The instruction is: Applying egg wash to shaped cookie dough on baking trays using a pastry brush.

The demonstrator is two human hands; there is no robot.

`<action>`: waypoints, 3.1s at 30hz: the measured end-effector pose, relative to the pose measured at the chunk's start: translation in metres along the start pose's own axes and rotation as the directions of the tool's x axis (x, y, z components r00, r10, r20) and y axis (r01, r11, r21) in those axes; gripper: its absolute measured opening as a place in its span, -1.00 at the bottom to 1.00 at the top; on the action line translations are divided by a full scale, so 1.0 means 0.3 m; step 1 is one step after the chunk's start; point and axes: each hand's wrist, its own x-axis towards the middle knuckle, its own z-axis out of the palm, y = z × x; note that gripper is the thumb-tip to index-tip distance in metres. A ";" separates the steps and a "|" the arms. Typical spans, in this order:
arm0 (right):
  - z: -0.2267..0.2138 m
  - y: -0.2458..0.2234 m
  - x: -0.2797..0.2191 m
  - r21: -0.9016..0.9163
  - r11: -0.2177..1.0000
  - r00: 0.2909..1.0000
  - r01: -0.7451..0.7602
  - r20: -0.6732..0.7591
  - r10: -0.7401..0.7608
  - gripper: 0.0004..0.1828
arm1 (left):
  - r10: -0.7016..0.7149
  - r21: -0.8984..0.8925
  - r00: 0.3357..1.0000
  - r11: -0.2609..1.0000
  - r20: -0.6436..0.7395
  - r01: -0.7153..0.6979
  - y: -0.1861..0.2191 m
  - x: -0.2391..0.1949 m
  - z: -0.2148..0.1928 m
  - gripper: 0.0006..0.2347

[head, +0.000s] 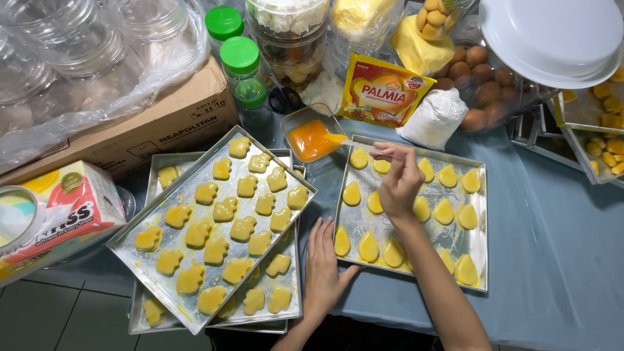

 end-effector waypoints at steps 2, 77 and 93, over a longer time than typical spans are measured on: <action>-0.049 -0.018 0.003 0.006 1.000 0.999 -0.024 -0.038 0.024 -0.60 | 0.000 -0.007 1.000 1.000 -0.002 0.000 0.001 0.002 -0.002 -0.14; -0.073 0.008 -0.044 0.209 0.946 0.966 -0.247 -0.018 0.256 -0.68 | 0.024 -0.026 1.000 0.999 -0.016 -0.024 0.005 0.004 -0.004 -0.16; -0.277 0.054 -0.139 -0.310 0.950 0.995 0.036 -0.076 -0.063 -0.61 | 0.028 -0.035 0.999 0.999 -0.023 -0.029 0.001 0.002 -0.003 -0.17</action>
